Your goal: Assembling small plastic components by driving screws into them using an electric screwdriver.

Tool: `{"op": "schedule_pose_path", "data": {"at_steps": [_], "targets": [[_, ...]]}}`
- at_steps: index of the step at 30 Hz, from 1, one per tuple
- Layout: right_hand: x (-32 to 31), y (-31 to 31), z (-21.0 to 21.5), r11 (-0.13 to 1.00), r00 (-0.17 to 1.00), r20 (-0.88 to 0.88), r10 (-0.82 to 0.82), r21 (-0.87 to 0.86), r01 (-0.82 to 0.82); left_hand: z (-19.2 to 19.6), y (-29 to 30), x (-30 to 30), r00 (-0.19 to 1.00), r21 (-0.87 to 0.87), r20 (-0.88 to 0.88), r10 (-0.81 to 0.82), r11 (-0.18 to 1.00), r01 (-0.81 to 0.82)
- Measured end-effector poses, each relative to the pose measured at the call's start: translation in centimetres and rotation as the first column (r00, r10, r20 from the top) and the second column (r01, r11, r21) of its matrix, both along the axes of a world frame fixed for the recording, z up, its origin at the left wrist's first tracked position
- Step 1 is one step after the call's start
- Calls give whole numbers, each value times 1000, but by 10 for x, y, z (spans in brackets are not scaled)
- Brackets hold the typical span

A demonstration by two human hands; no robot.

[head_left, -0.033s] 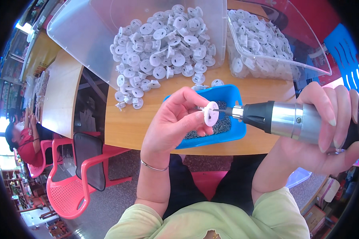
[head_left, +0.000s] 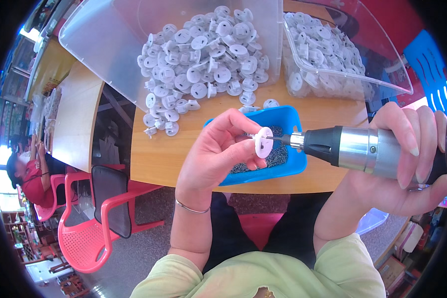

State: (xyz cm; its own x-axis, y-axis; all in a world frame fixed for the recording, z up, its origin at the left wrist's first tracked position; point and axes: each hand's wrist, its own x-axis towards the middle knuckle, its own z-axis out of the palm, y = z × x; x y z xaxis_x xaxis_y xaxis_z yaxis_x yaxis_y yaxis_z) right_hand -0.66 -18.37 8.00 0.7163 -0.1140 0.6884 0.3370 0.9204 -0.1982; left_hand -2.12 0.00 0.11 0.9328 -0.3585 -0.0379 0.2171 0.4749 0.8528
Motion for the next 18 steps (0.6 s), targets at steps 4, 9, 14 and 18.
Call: {"op": "schedule_pose_path", "data": {"at_steps": [4,9,14,18], "targets": [[-1,2,2,1000,1000,28,5,-6,-5,0,0,0,1000,-12,5,-8,1000,8],[0,6,2,1000,998,61,10,-13,-9,-2,-2,1,999,-57,31,-7,998,9],[0,9,3,1000,996,92,20,-16,-19,-3,0,2,999,-70,29,-28,997,30],[0,9,3,1000,993,116,23,-22,-21,-4,-2,2,1000,-96,17,-19,995,20]]}}
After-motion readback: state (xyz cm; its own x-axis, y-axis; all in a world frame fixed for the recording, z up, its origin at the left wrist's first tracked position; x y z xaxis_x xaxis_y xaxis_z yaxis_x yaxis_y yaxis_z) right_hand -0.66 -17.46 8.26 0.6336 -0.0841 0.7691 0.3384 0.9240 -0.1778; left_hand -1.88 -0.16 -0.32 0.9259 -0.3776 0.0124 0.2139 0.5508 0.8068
